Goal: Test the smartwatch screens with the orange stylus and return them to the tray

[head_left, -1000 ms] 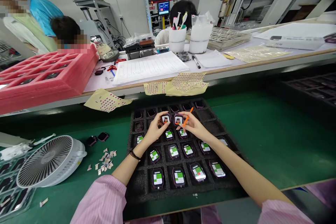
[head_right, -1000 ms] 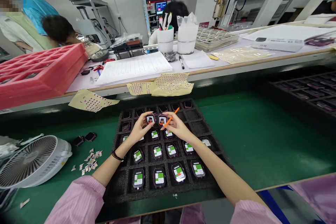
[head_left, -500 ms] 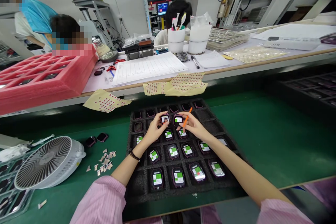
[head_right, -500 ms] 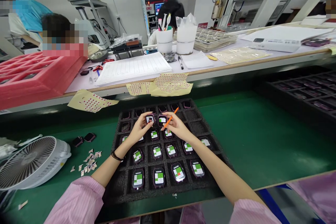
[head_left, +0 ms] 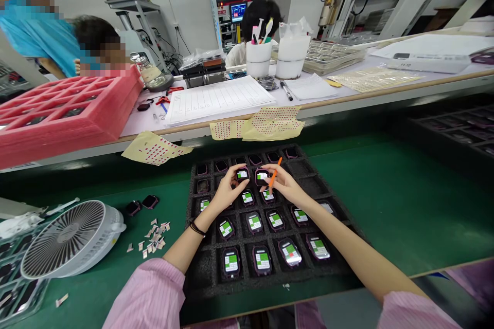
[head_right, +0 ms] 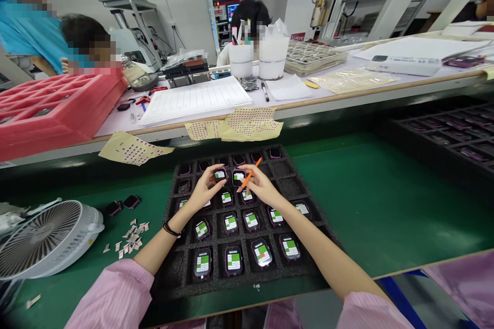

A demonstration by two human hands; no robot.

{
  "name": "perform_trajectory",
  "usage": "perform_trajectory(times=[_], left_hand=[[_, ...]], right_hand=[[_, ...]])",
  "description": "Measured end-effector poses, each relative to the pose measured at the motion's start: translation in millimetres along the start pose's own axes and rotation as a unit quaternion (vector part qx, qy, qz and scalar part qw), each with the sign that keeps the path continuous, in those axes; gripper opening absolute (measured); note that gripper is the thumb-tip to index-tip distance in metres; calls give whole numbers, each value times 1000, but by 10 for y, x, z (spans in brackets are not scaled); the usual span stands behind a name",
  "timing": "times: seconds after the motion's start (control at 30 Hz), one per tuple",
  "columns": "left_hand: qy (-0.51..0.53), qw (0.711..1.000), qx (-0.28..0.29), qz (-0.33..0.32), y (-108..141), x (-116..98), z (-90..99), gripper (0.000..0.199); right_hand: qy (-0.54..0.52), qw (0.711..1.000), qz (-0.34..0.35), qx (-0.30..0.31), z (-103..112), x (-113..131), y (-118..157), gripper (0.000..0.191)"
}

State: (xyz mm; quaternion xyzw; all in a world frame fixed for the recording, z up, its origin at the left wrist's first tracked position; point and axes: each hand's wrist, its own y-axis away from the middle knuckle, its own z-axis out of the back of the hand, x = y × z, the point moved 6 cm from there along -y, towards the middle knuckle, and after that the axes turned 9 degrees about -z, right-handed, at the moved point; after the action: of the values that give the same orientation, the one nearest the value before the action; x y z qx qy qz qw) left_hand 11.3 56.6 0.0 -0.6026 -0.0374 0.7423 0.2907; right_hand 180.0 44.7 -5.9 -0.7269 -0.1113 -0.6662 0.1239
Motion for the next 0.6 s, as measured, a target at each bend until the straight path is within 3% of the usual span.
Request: perform_trajectory(times=[0.6], left_hand=[[53,998,-10,26,-12,-25,3,40]], right_hand=[[8,1000,-14,-4,-4,38,16,35]])
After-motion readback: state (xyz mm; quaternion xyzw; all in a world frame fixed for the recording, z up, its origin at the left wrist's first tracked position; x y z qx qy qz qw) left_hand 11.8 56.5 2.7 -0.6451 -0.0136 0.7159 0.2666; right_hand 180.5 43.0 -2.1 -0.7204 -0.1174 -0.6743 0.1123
